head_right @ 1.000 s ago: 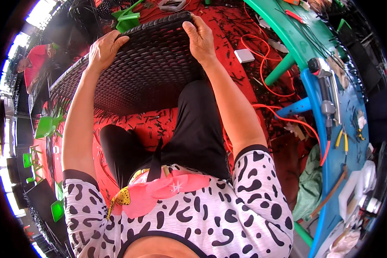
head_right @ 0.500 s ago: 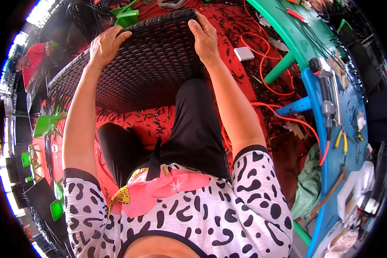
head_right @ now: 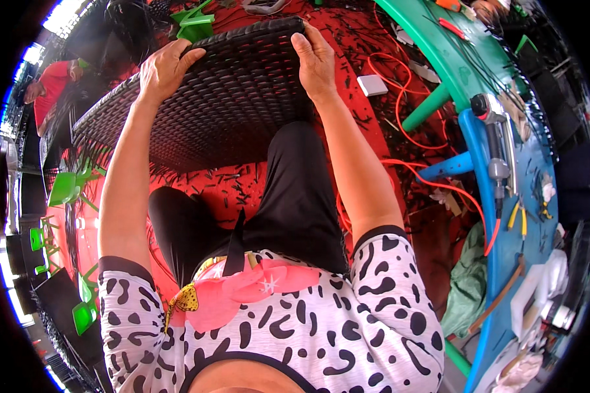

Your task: The person weaves black synthetic strips through the frame of a wicker furniture piece, pulling the strips tight and securing them by hand along the edges.

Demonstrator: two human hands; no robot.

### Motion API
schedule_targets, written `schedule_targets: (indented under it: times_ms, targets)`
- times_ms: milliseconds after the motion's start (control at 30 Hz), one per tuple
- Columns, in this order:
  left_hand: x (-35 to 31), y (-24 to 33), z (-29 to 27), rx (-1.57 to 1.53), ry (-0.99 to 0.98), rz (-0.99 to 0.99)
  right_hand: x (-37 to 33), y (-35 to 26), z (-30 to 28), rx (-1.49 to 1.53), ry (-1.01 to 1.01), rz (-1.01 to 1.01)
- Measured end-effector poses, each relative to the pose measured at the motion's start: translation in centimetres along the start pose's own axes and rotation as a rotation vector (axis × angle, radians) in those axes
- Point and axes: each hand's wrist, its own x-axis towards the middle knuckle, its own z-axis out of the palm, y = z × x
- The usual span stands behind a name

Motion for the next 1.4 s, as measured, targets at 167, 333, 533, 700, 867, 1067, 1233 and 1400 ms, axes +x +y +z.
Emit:
schedule_targets:
  times_ms: [167,333,533,700,867,1067,1233,1400]
  targets:
    - [-0.3,0.4,-0.2,-0.018,0.038,-0.018,0.1,0.8,-0.1,0.057,-0.015,0.008]
    - [-0.3,0.5,0.9,0.017,0.164,0.049,0.2,1.1,-1.2,-0.015,0.014,0.029]
    - [-1.7,0.7,0.9,0.052,0.290,0.025,0.5,1.8,-2.2,-0.003,-0.016,0.094]
    - [-2.1,1.1,1.4,0.002,0.345,0.005,0.0,0.5,-2.1,-0.048,0.002,0.128]
    - [-2.7,0.8,1.6,-0.032,0.449,0.024,-0.2,0.1,-1.7,0.023,-0.083,0.162]
    - [-3.1,0.7,1.6,-0.074,0.476,0.030,-0.4,0.2,-1.9,0.009,-0.018,0.186]
    - [-3.2,0.7,1.8,-0.129,0.510,0.032,-0.5,0.1,-1.7,-0.009,-0.034,0.169]
    - [-3.3,0.8,1.6,-0.130,0.513,0.022,-0.5,0.0,-1.5,-0.008,-0.016,0.162]
